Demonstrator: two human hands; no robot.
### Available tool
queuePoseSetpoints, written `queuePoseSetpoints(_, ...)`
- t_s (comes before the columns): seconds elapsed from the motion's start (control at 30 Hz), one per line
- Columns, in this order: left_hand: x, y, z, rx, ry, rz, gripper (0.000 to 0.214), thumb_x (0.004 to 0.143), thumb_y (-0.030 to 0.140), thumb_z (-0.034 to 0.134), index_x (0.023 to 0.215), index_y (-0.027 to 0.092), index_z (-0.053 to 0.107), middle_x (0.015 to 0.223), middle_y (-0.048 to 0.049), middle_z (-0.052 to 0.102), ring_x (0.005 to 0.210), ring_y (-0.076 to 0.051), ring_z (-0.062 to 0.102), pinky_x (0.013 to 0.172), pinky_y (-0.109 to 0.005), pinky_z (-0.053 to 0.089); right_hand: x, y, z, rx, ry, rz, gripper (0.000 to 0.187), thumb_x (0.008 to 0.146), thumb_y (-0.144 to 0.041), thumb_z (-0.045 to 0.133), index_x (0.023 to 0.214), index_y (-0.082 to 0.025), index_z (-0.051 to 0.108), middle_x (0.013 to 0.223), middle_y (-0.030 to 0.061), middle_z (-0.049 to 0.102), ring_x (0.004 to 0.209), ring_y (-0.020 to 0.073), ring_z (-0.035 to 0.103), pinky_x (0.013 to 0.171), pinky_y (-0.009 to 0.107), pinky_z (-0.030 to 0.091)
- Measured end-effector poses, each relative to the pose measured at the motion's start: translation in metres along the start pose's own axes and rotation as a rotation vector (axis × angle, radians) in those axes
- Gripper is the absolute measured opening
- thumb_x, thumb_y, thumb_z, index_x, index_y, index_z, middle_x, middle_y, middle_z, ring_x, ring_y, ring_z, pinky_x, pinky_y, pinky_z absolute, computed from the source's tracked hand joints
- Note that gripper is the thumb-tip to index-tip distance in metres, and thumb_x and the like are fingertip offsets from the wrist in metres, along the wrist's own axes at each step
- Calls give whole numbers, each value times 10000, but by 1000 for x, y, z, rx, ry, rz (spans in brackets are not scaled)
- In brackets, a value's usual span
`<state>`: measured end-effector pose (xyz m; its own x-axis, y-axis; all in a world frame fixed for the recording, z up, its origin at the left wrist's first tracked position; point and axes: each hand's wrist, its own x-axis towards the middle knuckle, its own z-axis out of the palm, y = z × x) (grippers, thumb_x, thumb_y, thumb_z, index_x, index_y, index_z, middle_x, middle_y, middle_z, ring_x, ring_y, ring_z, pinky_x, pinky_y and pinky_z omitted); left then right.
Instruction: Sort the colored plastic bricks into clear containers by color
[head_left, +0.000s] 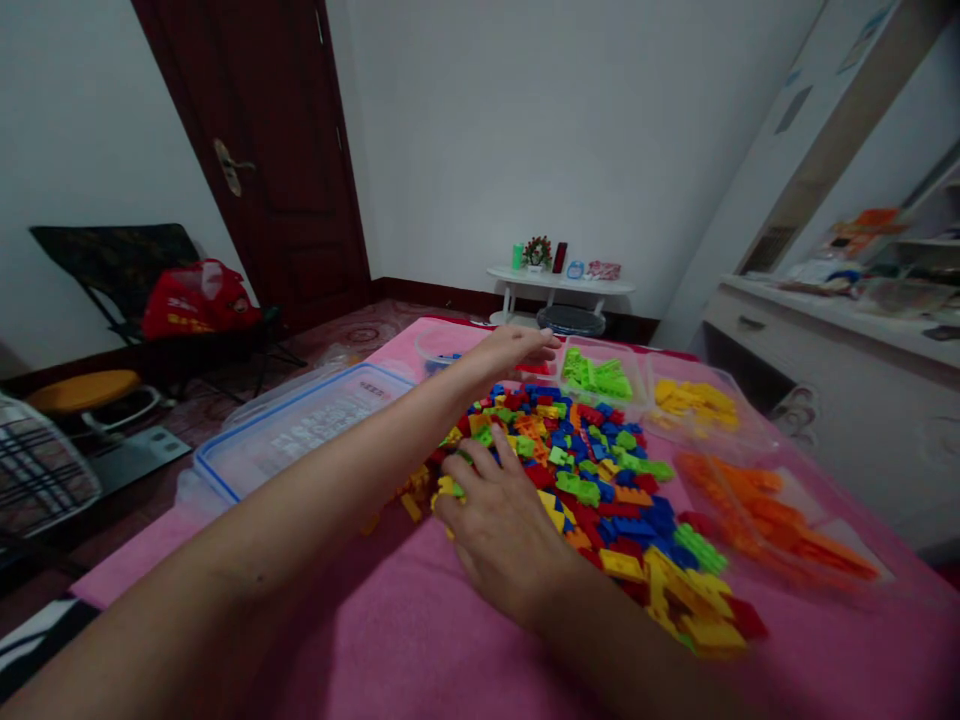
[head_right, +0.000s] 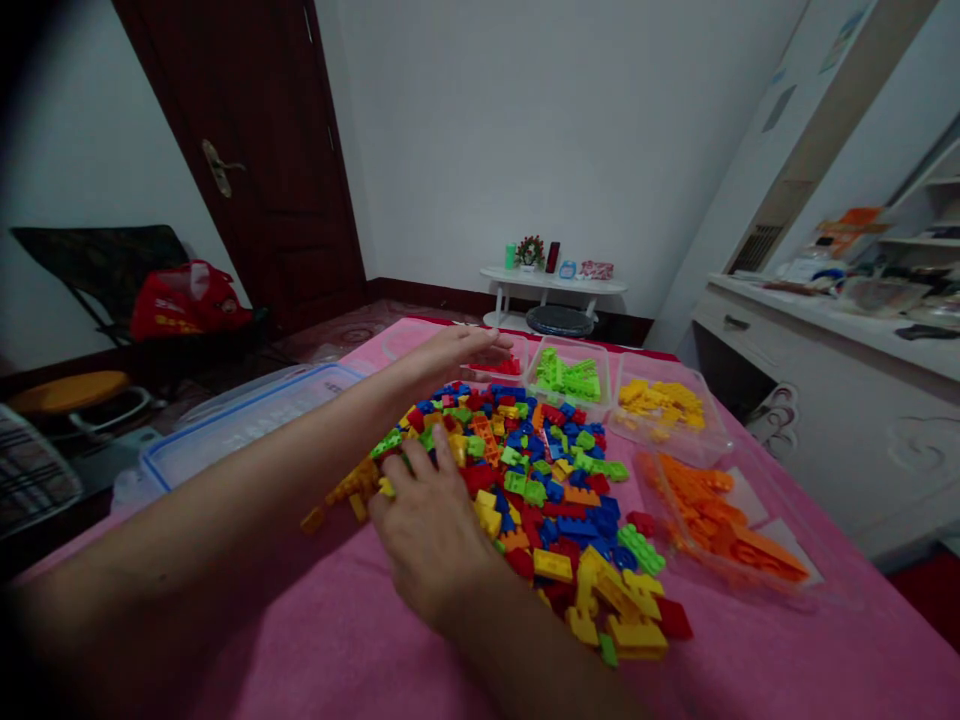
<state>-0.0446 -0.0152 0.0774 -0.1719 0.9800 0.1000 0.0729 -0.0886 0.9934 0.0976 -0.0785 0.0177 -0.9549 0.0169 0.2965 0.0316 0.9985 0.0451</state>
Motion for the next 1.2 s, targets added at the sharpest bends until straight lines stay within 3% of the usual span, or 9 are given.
queuePoseSetpoints(0.23, -13, 6, 11, -39, -46, 59, 386, 811, 437, 546, 1014, 122, 637, 1130, -154, 615, 1018, -195, 579, 877, -363, 455, -11, 54, -28, -143, 2, 323, 168, 806, -213, 507, 859, -180, 663, 1008, 102, 572, 1037, 264, 442, 997, 515, 240)
queuePoseSetpoints(0.33, -17, 18, 8, 52, -39, 76, 358, 834, 414, 510, 1013, 133, 641, 1110, -137, 631, 1005, -180, 581, 871, -347, 458, -10, 52, -36, -131, 51, 347, 161, 795, -210, 532, 886, -171, 660, 1053, 116, 555, 1047, 277, 434, 960, 494, 284)
queuePoseSetpoints(0.4, -18, 28, 4, 120, -32, 86, 344, 842, 394, 499, 1014, 132, 642, 1086, -130, 643, 990, -173, 584, 865, -340, 460, -2, 34, -35, -26, 86, 215, 180, 808, -224, 535, 947, -186, 642, 1093, 96, 547, 1063, 256, 427, 955, 444, 308)
queuePoseSetpoints(0.5, -16, 42, -1, 201, -43, 105, 320, 847, 363, 496, 1005, 128, 646, 1061, -125, 651, 982, -169, 587, 864, -334, 459, 16, -8, -20, 149, 36, -158, 178, 835, -214, 504, 974, -189, 614, 1072, 63, 566, 1035, 204, 447, 927, 365, 347)
queuePoseSetpoints(0.57, -13, 47, -2, 235, -53, 113, 302, 846, 348, 500, 996, 133, 651, 1051, -119, 653, 980, -166, 589, 860, -326, 460, 26, -34, -6, 170, -21, -389, 153, 849, -204, 478, 928, -179, 606, 982, 54, 595, 973, 195, 476, 899, 374, 362)
queuePoseSetpoints(0.67, -11, 47, -1, 255, -58, 116, 302, 842, 351, 504, 1003, 142, 652, 1037, -108, 656, 965, -159, 594, 849, -313, 464, 38, -54, 13, 139, -70, -512, 141, 850, -203, 473, 907, -174, 598, 892, 50, 627, 928, 201, 515, 888, 402, 362)
queuePoseSetpoints(0.87, -18, 33, 0, 175, -32, 79, 299, 842, 327, 501, 1017, 129, 641, 1010, -102, 669, 876, -118, 607, 775, -259, 478, 45, -39, 23, -6, -101, -323, 210, 792, -143, 498, 965, -153, 618, 974, 89, 659, 935, 225, 560, 848, 415, 386)
queuePoseSetpoints(1.0, -22, 23, 1, 112, 3, 48, 302, 850, 310, 493, 1032, 116, 635, 1025, -115, 664, 857, -117, 617, 730, -242, 477, 46, -18, 23, -133, -103, -224, 221, 787, -167, 499, 937, -161, 662, 1050, 122, 653, 1089, 266, 509, 930, 462, 334)
queuePoseSetpoints(1.2, -12, -5, 6, 115, 30, 150, 296, 826, 316, 525, 972, 89, 647, 956, -115, 675, 833, -133, 618, 727, -249, 467, 30, 33, -13, -324, -145, 116, 228, 814, -218, 490, 901, -167, 695, 993, 131, 669, 1062, 303, 524, 975, 517, 280)
